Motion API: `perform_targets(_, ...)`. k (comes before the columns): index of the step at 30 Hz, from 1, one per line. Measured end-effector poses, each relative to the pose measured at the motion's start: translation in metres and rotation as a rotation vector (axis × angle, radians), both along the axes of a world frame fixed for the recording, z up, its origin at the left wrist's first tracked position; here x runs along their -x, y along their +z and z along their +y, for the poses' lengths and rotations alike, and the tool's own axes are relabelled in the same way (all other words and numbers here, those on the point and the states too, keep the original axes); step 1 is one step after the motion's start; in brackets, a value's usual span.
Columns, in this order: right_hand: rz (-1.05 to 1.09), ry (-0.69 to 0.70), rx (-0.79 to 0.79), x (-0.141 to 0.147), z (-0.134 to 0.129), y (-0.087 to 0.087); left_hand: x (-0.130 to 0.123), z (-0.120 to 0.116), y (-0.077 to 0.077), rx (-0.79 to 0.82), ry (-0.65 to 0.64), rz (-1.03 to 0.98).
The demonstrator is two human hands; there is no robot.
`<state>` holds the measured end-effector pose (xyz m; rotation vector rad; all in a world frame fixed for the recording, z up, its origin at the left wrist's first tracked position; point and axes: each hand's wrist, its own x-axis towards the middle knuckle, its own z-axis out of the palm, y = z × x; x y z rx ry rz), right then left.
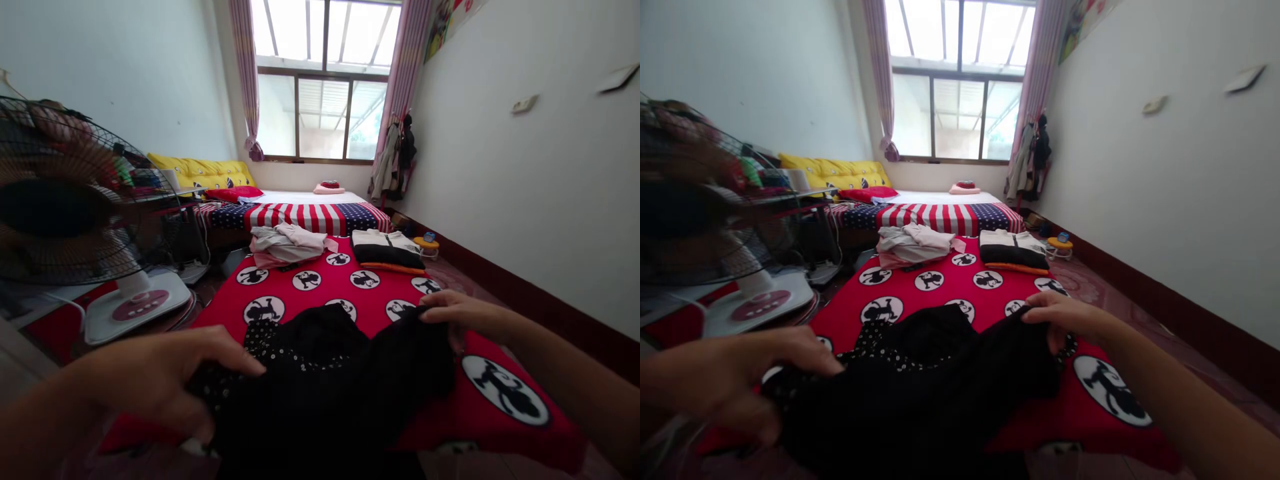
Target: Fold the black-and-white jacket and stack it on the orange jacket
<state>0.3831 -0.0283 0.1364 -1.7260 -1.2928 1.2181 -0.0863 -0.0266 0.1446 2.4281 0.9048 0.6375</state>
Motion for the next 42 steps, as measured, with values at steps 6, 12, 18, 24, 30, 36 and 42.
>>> perform_targets(6,0.02,-0.297,-0.523,0.009,0.119,0.047,-0.079,0.15,0.081,-0.218,0.353,-0.221)
perform_targets(12,-0.007,-0.289,-0.801,0.031,0.139,-0.028,-0.099,0.192,0.014,-0.449,0.675,-0.413)
perform_targets(18,-0.112,-0.223,-0.669,0.06,0.075,-0.169,-0.103,0.126,-0.131,-0.232,0.49,-0.278)
perform_targets(24,-0.201,-0.258,-0.615,0.081,0.061,-0.193,-0.122,0.094,-0.177,-0.222,0.559,-0.032)
perform_targets(30,-0.524,-0.114,-0.676,0.093,0.049,-0.177,-0.13,0.099,-0.178,-0.268,0.628,-0.01)
perform_targets(36,-0.646,0.034,-0.749,0.114,0.047,-0.175,-0.138,0.101,-0.162,-0.424,0.522,-0.016)
perform_targets(42,-0.418,-0.008,-0.652,0.142,0.062,-0.175,-0.143,0.127,-0.138,-0.136,0.536,-0.232)
